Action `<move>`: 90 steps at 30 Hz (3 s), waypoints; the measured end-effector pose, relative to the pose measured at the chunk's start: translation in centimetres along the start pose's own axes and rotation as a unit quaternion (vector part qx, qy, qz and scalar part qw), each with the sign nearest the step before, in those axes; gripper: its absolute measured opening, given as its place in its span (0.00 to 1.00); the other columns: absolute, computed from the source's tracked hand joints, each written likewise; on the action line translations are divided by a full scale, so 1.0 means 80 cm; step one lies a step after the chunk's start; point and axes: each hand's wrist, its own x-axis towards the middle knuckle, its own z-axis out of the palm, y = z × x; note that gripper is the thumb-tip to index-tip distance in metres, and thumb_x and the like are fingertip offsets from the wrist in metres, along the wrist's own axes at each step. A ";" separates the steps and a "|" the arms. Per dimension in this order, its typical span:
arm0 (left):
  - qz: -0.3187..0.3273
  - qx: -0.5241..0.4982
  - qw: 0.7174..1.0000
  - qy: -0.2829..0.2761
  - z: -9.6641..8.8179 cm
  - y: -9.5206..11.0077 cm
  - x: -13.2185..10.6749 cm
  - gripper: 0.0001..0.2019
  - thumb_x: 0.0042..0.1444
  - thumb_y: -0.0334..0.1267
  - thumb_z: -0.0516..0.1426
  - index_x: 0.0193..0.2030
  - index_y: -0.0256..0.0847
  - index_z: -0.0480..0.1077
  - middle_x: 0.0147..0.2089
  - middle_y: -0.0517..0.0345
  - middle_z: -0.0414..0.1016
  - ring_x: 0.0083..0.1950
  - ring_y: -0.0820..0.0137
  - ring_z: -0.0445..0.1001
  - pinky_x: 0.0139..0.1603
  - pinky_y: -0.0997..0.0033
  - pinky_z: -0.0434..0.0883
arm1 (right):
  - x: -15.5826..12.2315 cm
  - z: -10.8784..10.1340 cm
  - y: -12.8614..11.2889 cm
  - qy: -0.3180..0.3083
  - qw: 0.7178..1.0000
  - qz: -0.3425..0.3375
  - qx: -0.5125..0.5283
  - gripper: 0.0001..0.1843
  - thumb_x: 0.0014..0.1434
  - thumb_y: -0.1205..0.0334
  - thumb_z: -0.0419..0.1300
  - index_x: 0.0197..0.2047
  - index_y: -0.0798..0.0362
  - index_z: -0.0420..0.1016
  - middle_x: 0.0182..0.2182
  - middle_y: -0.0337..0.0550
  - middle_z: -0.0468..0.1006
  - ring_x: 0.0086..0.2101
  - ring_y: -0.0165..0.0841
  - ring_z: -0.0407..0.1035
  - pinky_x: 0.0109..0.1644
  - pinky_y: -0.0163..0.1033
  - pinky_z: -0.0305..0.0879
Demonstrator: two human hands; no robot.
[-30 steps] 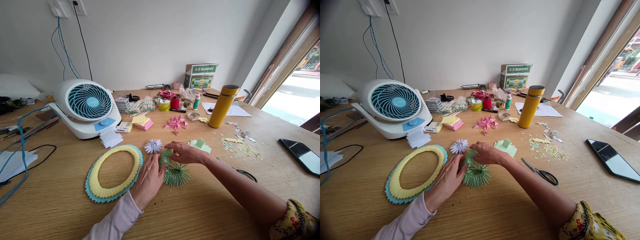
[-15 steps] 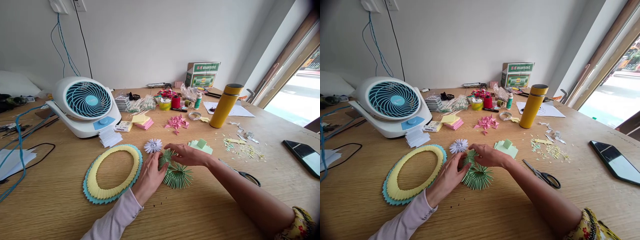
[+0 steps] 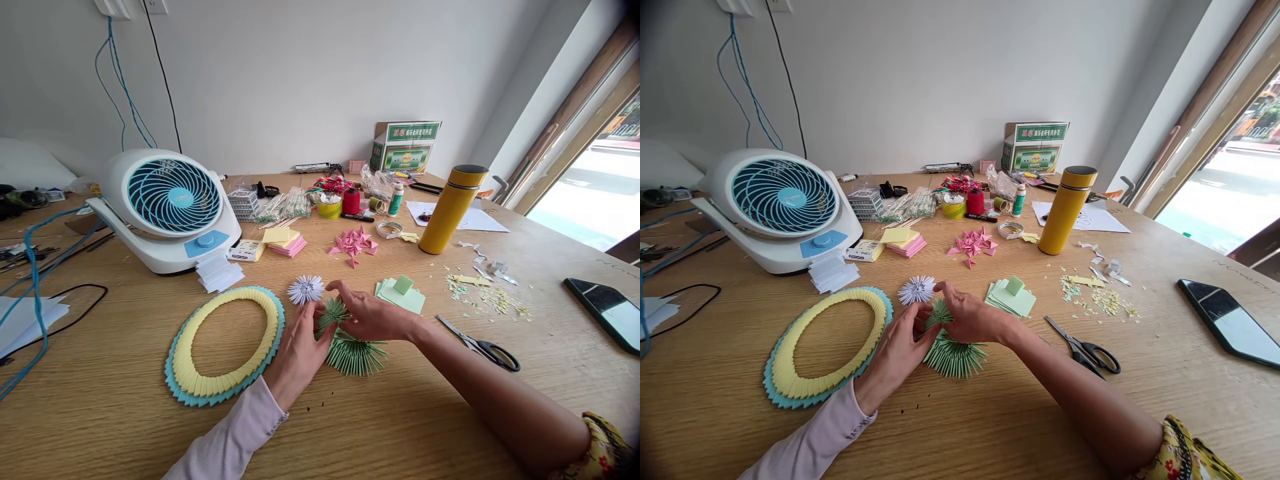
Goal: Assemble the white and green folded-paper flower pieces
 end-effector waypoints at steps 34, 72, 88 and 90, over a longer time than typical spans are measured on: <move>-0.087 -0.192 0.977 -0.035 -0.016 -0.009 -0.005 0.22 0.55 0.36 0.58 0.57 0.38 0.62 0.48 0.47 0.75 0.48 0.62 0.76 0.52 0.56 0.73 | -0.016 0.011 0.022 0.021 0.981 0.011 0.191 0.27 0.58 0.65 0.62 0.58 0.52 0.58 0.42 0.45 0.73 0.37 0.33 0.71 0.40 0.39 0.69; -0.031 -0.105 0.994 0.018 -0.006 -0.002 -0.028 0.20 0.56 0.34 0.59 0.56 0.43 0.63 0.52 0.47 0.76 0.52 0.59 0.76 0.55 0.51 0.72 | -0.017 0.012 0.003 0.025 0.997 0.023 0.068 0.33 0.56 0.64 0.61 0.63 0.54 0.56 0.35 0.44 0.77 0.35 0.38 0.72 0.38 0.41 0.63; -0.035 -0.123 0.992 -0.007 -0.009 -0.007 -0.025 0.18 0.59 0.37 0.55 0.56 0.40 0.63 0.52 0.44 0.76 0.52 0.60 0.77 0.55 0.51 0.72 | -0.015 0.009 0.004 0.010 0.999 0.016 0.031 0.40 0.54 0.65 0.65 0.67 0.55 0.55 0.46 0.53 0.77 0.44 0.43 0.73 0.47 0.45 0.67; -0.034 -0.123 0.992 -0.012 -0.011 -0.008 -0.024 0.16 0.60 0.37 0.55 0.54 0.40 0.64 0.52 0.44 0.76 0.50 0.61 0.78 0.54 0.52 0.73 | -0.015 0.008 0.003 0.012 0.999 0.014 0.032 0.41 0.54 0.65 0.64 0.68 0.55 0.55 0.48 0.54 0.77 0.46 0.43 0.72 0.49 0.46 0.67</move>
